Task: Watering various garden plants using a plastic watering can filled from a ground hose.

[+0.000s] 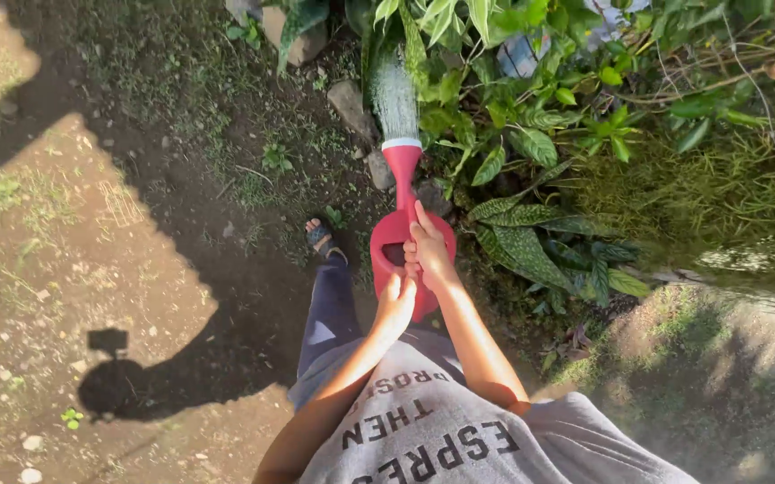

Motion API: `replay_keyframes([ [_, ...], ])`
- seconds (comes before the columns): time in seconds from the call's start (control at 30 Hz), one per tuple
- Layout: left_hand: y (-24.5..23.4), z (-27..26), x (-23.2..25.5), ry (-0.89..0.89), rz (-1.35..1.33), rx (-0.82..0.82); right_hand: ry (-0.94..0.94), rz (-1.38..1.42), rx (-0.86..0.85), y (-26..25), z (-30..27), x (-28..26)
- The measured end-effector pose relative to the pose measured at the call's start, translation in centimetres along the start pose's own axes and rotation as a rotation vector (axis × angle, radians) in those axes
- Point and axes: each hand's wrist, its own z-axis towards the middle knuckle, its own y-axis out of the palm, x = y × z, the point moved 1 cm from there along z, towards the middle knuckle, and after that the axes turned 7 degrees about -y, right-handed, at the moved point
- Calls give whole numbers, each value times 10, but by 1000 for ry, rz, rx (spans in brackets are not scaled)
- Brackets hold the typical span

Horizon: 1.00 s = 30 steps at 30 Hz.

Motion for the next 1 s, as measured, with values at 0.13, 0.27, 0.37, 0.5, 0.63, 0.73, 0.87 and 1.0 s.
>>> replay_keyframes([
  [0.13, -62, 8, 71, 32, -20, -114, 35, 6, 25, 66, 12, -53],
  [0.27, -106, 25, 127, 159, 48, -52, 10, 28, 22, 121, 37, -99],
  [0.37, -134, 34, 161, 220, 64, 29, 7, 84, -9, 154, 62, -115],
  [0.5, -165, 51, 173, 296, 76, 125, 33, 100, -60, 194, 74, -131],
  [0.63, -190, 66, 179, 300, 106, 151, 40, 105, -79, 222, 83, -133],
  [0.73, -207, 65, 188, 307, 99, 163, 39, 121, -102, 235, 95, -124],
  [0.87, -223, 54, 224, 299, 141, 172, 53, 188, -73, 242, 106, -131],
  [1.0, -238, 63, 244, 289, 177, 162, 74, 263, -24, 256, 107, -149],
])
